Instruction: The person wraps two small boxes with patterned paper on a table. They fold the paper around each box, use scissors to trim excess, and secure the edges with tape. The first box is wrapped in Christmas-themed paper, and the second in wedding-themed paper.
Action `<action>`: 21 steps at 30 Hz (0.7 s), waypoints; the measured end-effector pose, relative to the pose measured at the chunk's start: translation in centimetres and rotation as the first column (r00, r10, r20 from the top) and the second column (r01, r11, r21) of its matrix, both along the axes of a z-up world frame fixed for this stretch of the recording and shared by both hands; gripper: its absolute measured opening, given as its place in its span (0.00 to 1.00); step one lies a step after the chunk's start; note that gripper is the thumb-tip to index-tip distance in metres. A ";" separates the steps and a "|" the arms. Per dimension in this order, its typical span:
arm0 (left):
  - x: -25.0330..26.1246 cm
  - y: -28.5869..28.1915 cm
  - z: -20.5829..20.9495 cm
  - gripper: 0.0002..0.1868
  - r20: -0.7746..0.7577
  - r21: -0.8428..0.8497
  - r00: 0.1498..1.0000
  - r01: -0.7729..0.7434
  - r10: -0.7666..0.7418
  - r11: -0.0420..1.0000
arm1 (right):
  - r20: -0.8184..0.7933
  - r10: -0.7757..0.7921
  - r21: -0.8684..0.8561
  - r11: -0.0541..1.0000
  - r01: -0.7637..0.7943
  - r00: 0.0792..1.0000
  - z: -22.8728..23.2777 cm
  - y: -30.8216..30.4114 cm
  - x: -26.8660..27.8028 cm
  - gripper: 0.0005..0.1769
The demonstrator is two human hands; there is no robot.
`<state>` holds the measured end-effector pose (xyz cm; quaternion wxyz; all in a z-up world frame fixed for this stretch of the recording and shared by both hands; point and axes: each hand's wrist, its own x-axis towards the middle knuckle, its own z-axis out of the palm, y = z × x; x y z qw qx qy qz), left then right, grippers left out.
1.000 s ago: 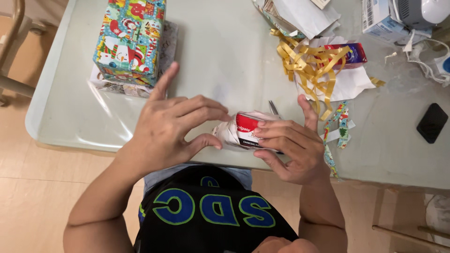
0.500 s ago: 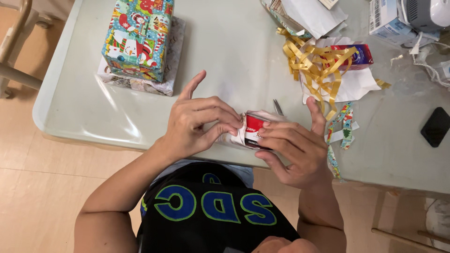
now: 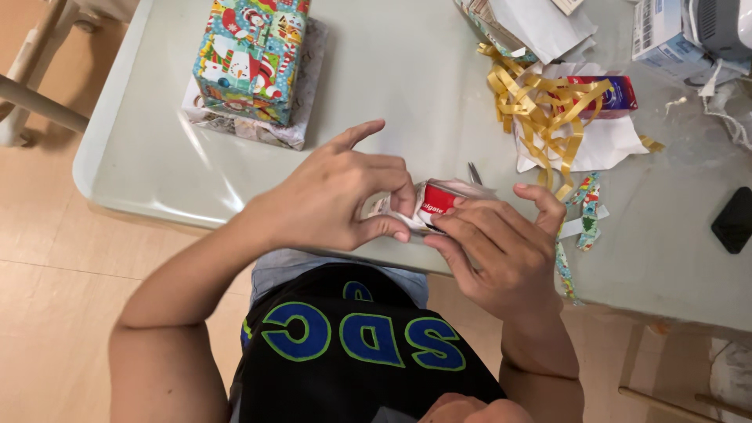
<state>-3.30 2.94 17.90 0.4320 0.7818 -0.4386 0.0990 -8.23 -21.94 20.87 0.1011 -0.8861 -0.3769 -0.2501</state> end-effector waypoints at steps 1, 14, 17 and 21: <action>0.3 -0.1 0.3 0.14 -0.023 0.032 1.000 -0.007 0.008 0.999 | 0.000 -0.005 0.000 1.000 0.005 1.000 0.0 0.0 0.0 0.11; 1.1 -0.3 2.5 0.18 -0.538 0.334 0.827 0.030 0.164 0.942 | -0.005 -0.011 0.002 1.000 0.011 1.000 0.0 0.1 0.1 0.08; 0.9 -0.9 2.2 0.19 -0.474 0.301 0.871 0.026 0.126 0.953 | 0.005 -0.013 0.003 1.000 0.012 1.000 -0.1 0.1 0.0 0.08; 1.2 -1.1 1.6 0.18 -0.546 0.298 0.830 0.061 0.117 0.953 | 0.011 -0.005 -0.001 1.000 0.005 1.000 -0.2 0.0 0.0 0.09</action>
